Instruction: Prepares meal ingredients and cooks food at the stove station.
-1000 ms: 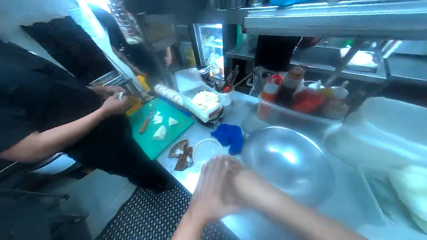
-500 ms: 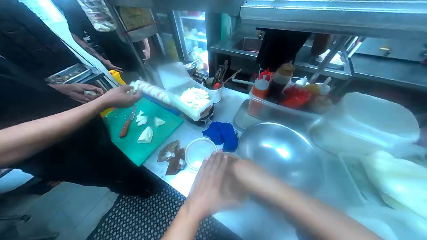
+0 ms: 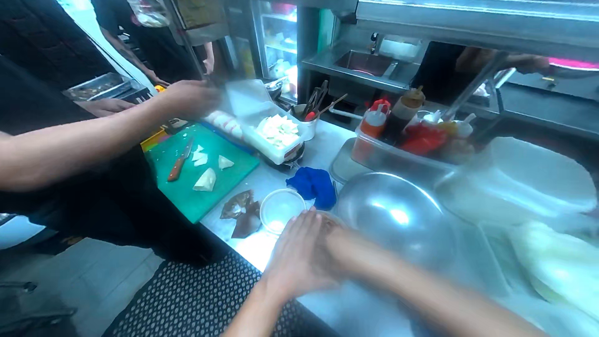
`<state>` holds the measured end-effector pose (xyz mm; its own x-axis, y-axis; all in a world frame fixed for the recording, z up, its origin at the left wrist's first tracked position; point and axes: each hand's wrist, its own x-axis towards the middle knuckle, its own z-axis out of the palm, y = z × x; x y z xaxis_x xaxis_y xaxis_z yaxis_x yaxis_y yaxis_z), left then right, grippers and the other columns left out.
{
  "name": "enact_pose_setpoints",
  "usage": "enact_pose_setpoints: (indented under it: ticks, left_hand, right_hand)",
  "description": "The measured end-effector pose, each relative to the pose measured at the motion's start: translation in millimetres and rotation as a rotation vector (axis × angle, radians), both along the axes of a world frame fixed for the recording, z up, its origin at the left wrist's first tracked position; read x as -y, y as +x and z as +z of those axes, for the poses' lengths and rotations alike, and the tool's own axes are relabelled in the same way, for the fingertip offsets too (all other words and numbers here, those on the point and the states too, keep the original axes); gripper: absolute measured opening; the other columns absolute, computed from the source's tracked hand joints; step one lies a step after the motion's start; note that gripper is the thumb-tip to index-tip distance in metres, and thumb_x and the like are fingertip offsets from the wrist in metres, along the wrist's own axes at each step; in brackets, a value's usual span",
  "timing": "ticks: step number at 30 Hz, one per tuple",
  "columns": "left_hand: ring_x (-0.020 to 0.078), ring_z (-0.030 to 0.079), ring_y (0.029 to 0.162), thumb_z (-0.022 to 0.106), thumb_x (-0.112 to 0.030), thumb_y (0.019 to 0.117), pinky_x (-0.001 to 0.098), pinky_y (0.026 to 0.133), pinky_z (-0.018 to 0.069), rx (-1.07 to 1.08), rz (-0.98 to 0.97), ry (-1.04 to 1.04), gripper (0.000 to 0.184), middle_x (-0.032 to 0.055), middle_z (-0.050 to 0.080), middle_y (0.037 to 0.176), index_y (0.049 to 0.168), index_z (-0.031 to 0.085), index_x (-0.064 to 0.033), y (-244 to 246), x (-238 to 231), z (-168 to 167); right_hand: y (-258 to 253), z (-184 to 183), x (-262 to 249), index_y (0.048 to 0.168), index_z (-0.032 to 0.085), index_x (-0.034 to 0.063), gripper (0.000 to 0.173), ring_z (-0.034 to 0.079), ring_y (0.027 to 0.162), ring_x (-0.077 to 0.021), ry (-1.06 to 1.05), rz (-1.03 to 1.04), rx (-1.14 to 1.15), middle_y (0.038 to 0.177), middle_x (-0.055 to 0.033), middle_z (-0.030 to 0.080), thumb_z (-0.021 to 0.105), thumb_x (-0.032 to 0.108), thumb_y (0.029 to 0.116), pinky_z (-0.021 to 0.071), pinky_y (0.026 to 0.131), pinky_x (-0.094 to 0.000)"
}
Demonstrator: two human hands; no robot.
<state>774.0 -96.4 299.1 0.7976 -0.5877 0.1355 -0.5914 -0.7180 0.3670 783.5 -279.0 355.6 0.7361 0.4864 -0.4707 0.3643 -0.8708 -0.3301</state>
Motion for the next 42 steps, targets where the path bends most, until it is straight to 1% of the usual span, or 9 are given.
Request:
enact_pose_setpoints:
  ticks: [4,8,16,19,26,28,31,39,42]
  left_hand:
    - [0.0202,0.024,0.156,0.057,-0.096,0.0634,0.045,0.128,0.0186,-0.027,0.003,0.019,0.137,0.0086,0.027,0.169,0.163,0.024,-0.0087,0,-1,4]
    - [0.019,0.023,0.156,0.055,-0.098,0.0633,0.0447,0.129,0.0182,-0.017,0.006,0.004,0.138,0.0083,0.026,0.169,0.163,0.023,-0.0076,0,-1,1]
    - [0.0208,0.023,0.156,0.055,-0.096,0.0651,0.0466,0.128,0.0185,-0.045,-0.002,-0.016,0.137,0.0094,0.026,0.169,0.164,0.022,-0.0075,-1,-2,1]
    - [0.0205,0.023,0.157,0.055,-0.097,0.0649,0.0464,0.128,0.0181,-0.056,-0.005,-0.009,0.137,0.0091,0.025,0.169,0.164,0.022,-0.0084,0,-2,0]
    - [0.0219,0.025,0.156,0.056,-0.094,0.0662,0.0465,0.128,0.0195,-0.009,-0.022,-0.018,0.135,0.01,0.028,0.169,0.164,0.022,-0.0081,0,-2,-1]
    - [0.0208,0.023,0.157,0.056,-0.095,0.0664,0.0453,0.128,0.0176,-0.031,-0.021,0.0,0.135,0.0089,0.025,0.17,0.164,0.02,-0.0092,0,-2,0]
    - [0.0202,0.021,0.157,0.055,-0.096,0.0655,0.0446,0.129,0.0158,-0.06,-0.016,0.005,0.136,0.008,0.023,0.17,0.165,0.019,-0.0102,1,-2,2]
    - [0.0204,0.023,0.156,0.058,-0.094,0.0653,0.0449,0.128,0.0177,-0.054,-0.022,-0.03,0.136,0.0087,0.026,0.169,0.164,0.021,-0.0088,1,-3,3]
    - [0.0206,0.024,0.156,0.06,-0.094,0.0646,0.0453,0.128,0.0184,-0.048,-0.026,-0.059,0.136,0.0089,0.027,0.169,0.164,0.022,-0.0087,0,-4,0]
  right_hand:
    - [-2,-9,1,0.107,0.071,0.0051,0.02,0.068,0.102,-0.042,0.034,0.037,0.073,0.103,-0.0205,0.071,0.066,0.014,0.0893,0.0542,0.087,-0.0645]
    - [4,26,4,0.116,0.072,0.0102,0.024,0.068,0.104,-0.0392,-0.007,0.045,0.018,0.108,-0.0175,0.071,0.062,0.015,0.0947,0.053,0.09,-0.0612]
    - [-2,10,19,0.114,0.071,0.0103,0.025,0.07,0.105,-0.0298,0.179,-0.017,0.132,0.11,-0.0119,0.073,0.056,0.014,0.0938,0.0558,0.091,-0.0533]
    - [-5,4,19,0.113,0.069,0.0049,0.025,0.066,0.115,-0.0298,0.159,-0.032,0.12,0.124,-0.0132,0.069,0.057,0.01,0.0909,0.054,0.096,-0.053]
    - [-11,-4,4,0.144,0.05,0.0153,0.06,0.065,0.114,-0.0402,-0.035,0.057,0.055,0.146,-0.0156,0.053,0.068,0.027,0.0886,0.0559,0.087,-0.0629]
    - [-8,-9,0,0.136,0.059,0.0154,0.052,0.064,0.115,-0.0413,-0.061,0.076,0.071,0.141,-0.0173,0.057,0.069,0.036,0.0892,0.055,0.089,-0.0638]
    - [-6,-16,-5,0.118,0.069,0.0117,0.033,0.067,0.109,-0.04,-0.042,0.083,0.159,0.126,-0.0161,0.067,0.066,0.027,0.0897,0.0555,0.086,-0.0632]
    - [-18,-3,11,0.123,0.071,0.0173,0.032,0.057,0.134,-0.0237,0.231,-0.014,0.178,0.14,-0.0052,0.063,0.052,0.024,0.0982,0.0508,0.107,-0.0498]
    - [-22,-10,15,0.121,0.071,0.0114,0.032,0.061,0.128,-0.0234,0.312,-0.088,0.199,0.132,-0.008,0.068,0.052,0.018,0.0957,0.0512,0.106,-0.0483]
